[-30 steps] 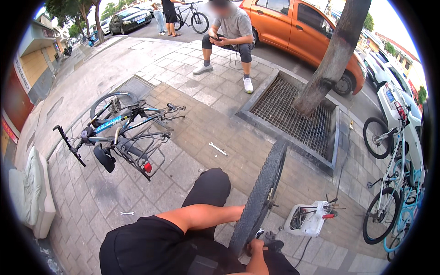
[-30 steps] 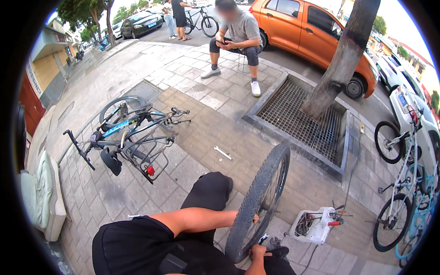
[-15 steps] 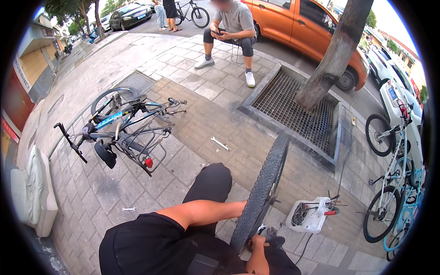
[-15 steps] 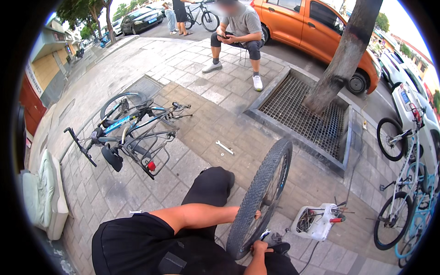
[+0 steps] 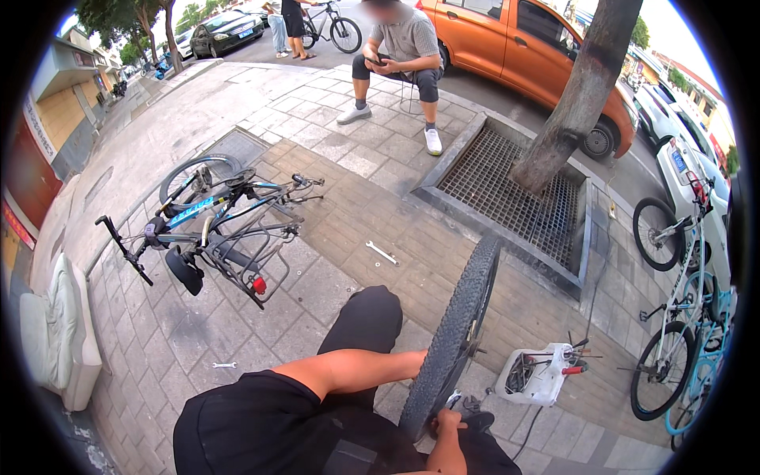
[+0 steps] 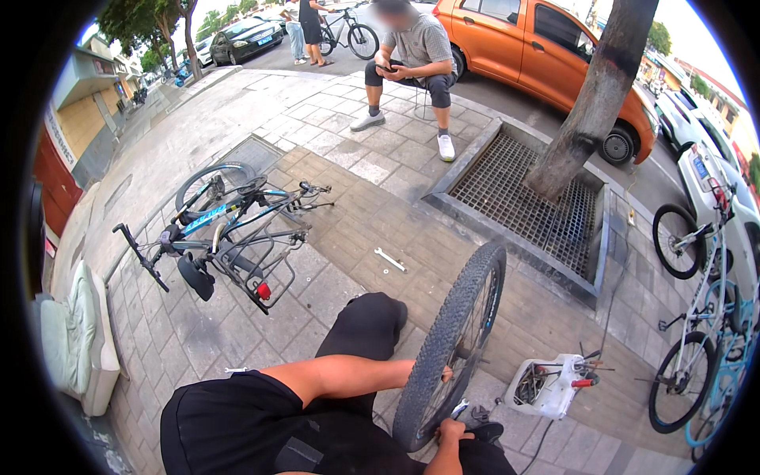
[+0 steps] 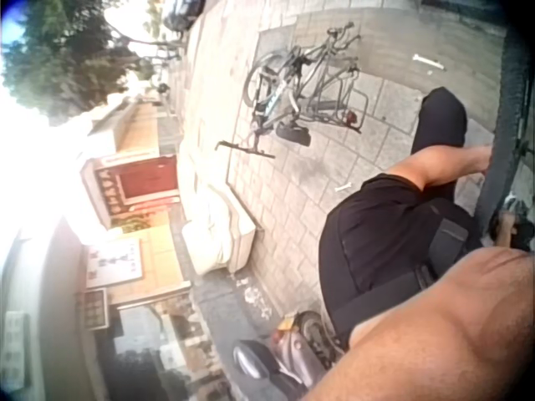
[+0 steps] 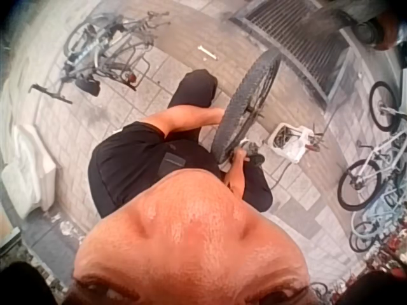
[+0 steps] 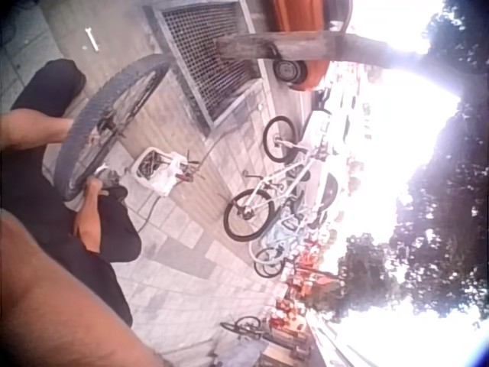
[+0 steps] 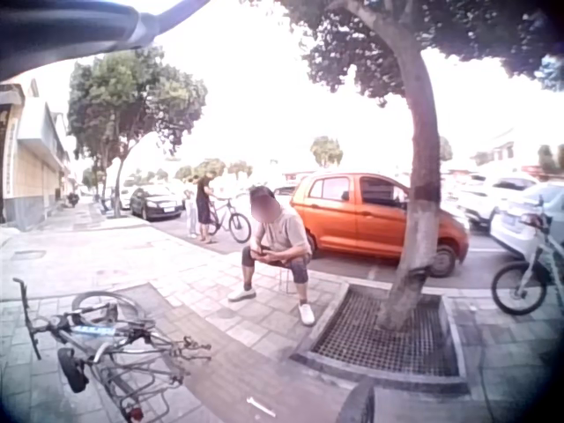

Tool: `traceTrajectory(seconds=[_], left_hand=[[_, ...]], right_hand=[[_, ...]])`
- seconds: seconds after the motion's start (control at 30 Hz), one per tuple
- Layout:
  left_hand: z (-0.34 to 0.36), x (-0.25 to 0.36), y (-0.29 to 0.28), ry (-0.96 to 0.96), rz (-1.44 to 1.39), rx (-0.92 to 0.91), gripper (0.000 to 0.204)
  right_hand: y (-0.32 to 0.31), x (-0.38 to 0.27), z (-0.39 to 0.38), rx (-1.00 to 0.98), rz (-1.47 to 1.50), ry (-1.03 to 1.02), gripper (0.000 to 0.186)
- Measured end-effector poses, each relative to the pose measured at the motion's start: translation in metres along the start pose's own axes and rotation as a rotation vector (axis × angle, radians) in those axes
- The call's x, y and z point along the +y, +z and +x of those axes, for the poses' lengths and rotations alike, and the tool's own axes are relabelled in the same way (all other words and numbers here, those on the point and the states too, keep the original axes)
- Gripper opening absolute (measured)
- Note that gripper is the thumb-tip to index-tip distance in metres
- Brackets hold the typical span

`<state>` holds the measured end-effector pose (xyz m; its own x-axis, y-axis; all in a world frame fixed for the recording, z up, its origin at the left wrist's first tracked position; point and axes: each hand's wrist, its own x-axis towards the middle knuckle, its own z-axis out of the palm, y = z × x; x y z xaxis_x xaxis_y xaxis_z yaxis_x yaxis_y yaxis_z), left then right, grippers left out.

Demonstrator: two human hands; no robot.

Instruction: The person sits on the sidewalk and uses a wrench and pliers to adjust the spokes and hub of a bicycle wheel. They repeatedly tighten and loosen components while rotating the wheel to check alignment.

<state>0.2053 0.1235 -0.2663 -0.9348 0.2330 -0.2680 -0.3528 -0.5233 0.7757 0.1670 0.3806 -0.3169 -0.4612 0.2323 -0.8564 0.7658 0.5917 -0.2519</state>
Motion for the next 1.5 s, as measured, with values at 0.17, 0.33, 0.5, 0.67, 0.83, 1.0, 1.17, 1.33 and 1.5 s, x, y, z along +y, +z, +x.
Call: traceTrajectory(seconds=[0.17,0.33,0.5,0.67,0.83,1.0,1.17,1.33,1.5], left_hand=[[-0.006,0.026,0.020,0.067,0.055,-0.032,0.051],[-0.014,0.021,0.006,0.115,0.158,-0.045,0.053],[-0.013,0.047,0.031,0.161,0.198,-0.040,0.052],[-0.029,0.071,0.047,0.093,-0.025,-0.011,0.050],[-0.030,0.069,0.043,-0.030,-0.183,0.036,0.044],[-0.027,0.071,0.048,0.037,-0.177,-0.019,0.037],[-0.022,0.063,0.040,-0.067,-0.261,0.033,0.039],[-0.024,0.072,0.054,-0.156,-0.370,0.110,0.041],[-0.019,0.056,0.038,-0.180,-0.368,0.068,0.041]], right_hand=[[-0.004,0.007,0.007,-0.008,0.064,0.003,0.016],[0.004,-0.011,-0.026,0.067,-0.025,0.005,0.016],[-0.008,-0.002,-0.005,-0.013,0.026,-0.008,0.019],[-0.001,-0.001,-0.009,0.025,0.045,-0.026,0.018],[0.003,-0.005,-0.007,0.018,0.049,0.001,0.017],[0.000,0.008,0.004,0.031,0.056,-0.048,0.017],[0.000,0.000,-0.003,0.014,0.025,-0.015,0.022],[-0.006,0.000,-0.016,0.005,0.038,-0.031,0.024],[-0.005,0.000,-0.014,-0.008,0.030,-0.035,0.022]])
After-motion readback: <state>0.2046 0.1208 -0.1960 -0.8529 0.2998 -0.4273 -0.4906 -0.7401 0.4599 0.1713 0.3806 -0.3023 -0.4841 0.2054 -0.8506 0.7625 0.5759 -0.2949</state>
